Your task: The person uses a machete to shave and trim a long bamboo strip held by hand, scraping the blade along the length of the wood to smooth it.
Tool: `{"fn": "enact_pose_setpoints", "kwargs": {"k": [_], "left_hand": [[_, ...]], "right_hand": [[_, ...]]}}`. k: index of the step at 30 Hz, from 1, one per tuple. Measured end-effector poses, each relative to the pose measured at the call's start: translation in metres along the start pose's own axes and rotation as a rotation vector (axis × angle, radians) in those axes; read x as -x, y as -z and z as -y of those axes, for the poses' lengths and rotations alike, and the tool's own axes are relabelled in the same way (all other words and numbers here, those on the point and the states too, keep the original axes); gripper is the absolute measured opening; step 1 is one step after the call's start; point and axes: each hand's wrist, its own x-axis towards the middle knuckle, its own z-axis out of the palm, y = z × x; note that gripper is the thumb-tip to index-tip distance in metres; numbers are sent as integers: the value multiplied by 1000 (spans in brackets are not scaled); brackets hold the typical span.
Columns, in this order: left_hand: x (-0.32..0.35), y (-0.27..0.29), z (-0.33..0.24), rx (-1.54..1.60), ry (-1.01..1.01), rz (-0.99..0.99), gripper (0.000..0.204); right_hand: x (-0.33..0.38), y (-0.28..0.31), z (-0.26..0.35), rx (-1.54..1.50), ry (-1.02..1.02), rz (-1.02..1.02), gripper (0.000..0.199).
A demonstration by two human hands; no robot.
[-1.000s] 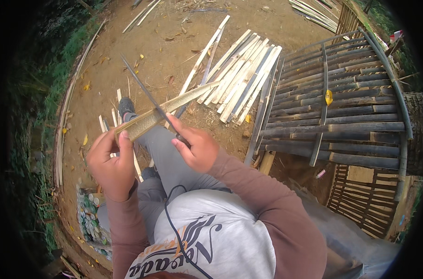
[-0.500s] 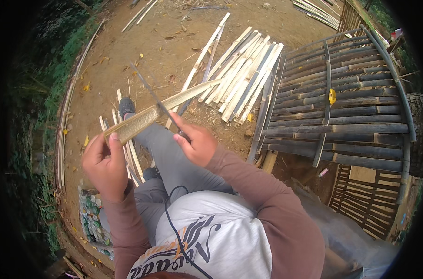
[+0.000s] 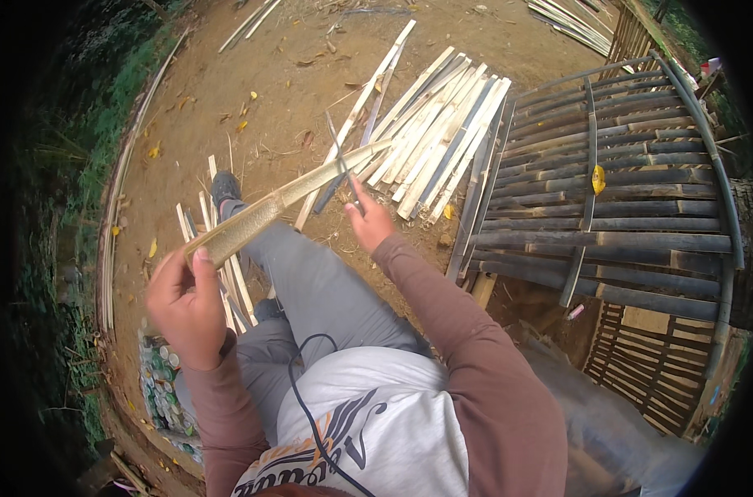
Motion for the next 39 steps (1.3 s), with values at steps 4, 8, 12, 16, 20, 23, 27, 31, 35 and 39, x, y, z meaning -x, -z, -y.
{"fn": "enact_pose_setpoints", "kwargs": {"k": [4, 8, 12, 16, 20, 23, 27, 31, 35, 39], "left_hand": [[-2, 3, 8, 37, -2, -45, 17], [-2, 8, 3, 20, 11, -24, 17], [-2, -7, -5, 108, 40, 28, 16], [10, 15, 17, 188, 355, 216, 25], [16, 48, 59, 367, 632, 588, 47], [28, 49, 66, 523, 892, 776, 44], [44, 29, 46, 613, 879, 798, 34], [62, -4, 26, 687, 720, 611, 23], [66, -14, 14, 701, 724, 565, 15], [67, -22, 8, 808, 744, 508, 11]], "right_hand": [[63, 3, 45, 100, 454, 80, 67], [14, 13, 24, 324, 287, 129, 61], [-129, 57, -152, 447, 11, -209, 58], [-146, 68, -171, -445, -502, -293, 45], [-99, 96, -119, -738, -389, -183, 50], [-40, 100, -69, -923, -356, -33, 54], [74, 54, 21, -696, -282, 6, 59], [149, 33, 40, -139, 408, 159, 64], [173, 31, 56, 162, 645, 267, 71], [142, 8, 12, 219, 627, 54, 68]]}}
